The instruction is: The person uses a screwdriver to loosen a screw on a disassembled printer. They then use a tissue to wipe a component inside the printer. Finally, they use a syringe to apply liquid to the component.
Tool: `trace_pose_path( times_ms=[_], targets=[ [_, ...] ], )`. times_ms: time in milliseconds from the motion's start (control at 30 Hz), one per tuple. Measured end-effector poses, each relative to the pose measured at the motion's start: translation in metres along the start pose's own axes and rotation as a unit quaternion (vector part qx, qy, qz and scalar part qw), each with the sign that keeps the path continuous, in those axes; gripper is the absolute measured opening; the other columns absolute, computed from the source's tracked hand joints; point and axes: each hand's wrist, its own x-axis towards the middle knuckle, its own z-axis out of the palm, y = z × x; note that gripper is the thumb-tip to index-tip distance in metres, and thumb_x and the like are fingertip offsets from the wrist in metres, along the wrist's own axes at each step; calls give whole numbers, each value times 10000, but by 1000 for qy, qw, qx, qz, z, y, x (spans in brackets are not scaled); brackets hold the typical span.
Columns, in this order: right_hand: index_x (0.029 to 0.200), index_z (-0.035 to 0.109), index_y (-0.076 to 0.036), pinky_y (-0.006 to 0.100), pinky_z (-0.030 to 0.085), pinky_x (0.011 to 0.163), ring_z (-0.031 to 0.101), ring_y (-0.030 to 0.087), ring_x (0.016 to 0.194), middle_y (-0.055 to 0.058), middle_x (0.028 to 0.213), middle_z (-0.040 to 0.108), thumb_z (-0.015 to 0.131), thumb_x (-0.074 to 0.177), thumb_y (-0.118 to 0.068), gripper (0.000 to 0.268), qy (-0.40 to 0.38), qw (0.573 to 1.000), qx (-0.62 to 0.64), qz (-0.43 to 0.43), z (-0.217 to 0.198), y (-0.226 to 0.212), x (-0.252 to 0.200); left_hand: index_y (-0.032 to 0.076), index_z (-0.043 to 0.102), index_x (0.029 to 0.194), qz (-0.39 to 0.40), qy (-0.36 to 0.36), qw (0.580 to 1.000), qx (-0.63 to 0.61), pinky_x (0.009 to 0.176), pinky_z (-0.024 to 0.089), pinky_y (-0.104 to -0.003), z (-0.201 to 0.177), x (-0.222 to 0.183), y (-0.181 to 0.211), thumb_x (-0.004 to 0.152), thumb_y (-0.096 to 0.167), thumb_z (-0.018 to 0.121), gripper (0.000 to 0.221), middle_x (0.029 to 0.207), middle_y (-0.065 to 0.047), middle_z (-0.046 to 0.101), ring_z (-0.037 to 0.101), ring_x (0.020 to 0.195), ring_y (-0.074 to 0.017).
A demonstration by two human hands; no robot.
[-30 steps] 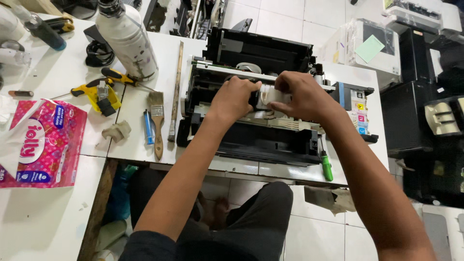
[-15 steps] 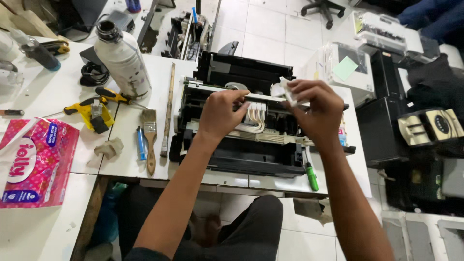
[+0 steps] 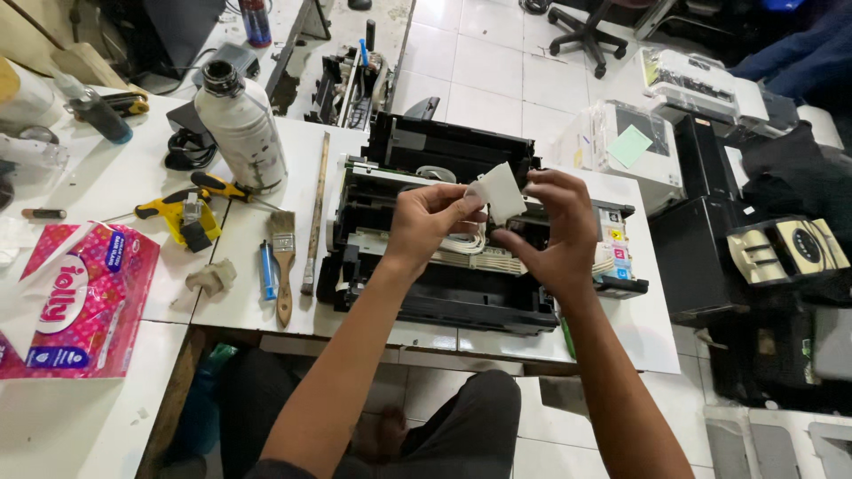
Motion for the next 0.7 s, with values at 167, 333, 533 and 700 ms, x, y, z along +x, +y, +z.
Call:
trace_pose_path(
  times_ms=[167, 333, 533, 700],
  targets=[
    [1373, 627, 61, 394, 663, 786, 737, 275, 968, 220, 1111, 708, 747, 1025, -22, 377, 32, 964, 129, 231, 6, 19, -15, -82, 762, 1124, 7, 11, 1000, -16, 767, 727, -445, 2, -5, 3, 894, 39, 878, 285, 972, -266, 803, 819, 867, -352],
    [1238, 699, 97, 343, 653, 673, 756, 257, 812, 231, 961, 761, 753, 1026, -4, 241, 72, 943, 162, 282, 7, 28, -18, -65, 758, 1135, 4, 6, 1000, -19, 792, 728, -455, 0, -4, -1, 894, 60, 886, 300, 1003, -259, 801, 817, 896, -363],
    [1140, 762, 12, 380, 642, 736, 751, 232, 875, 183, 929, 746, 795, 995, 61, 156, 84, 976, 32, 198, 10, 19, -9, 33, 814, 1165, 100, -4, 991, 93, 755, 736, -407, -8, -1, -6, 882, 21, 892, 294, 1032, -196, 824, 822, 937, -289],
    [1069, 739, 35, 454, 652, 800, 787, 361, 941, 217, 1032, 747, 757, 999, 177, 160, 142, 985, -30, 95, 17, 14, -8, 4, 771, 1278, 125, -59, 989, 47, 781, 742, -426, -9, -1, -15, 903, -140, 699, 409, 1094, -262, 794, 809, 981, -315]
  ],
)
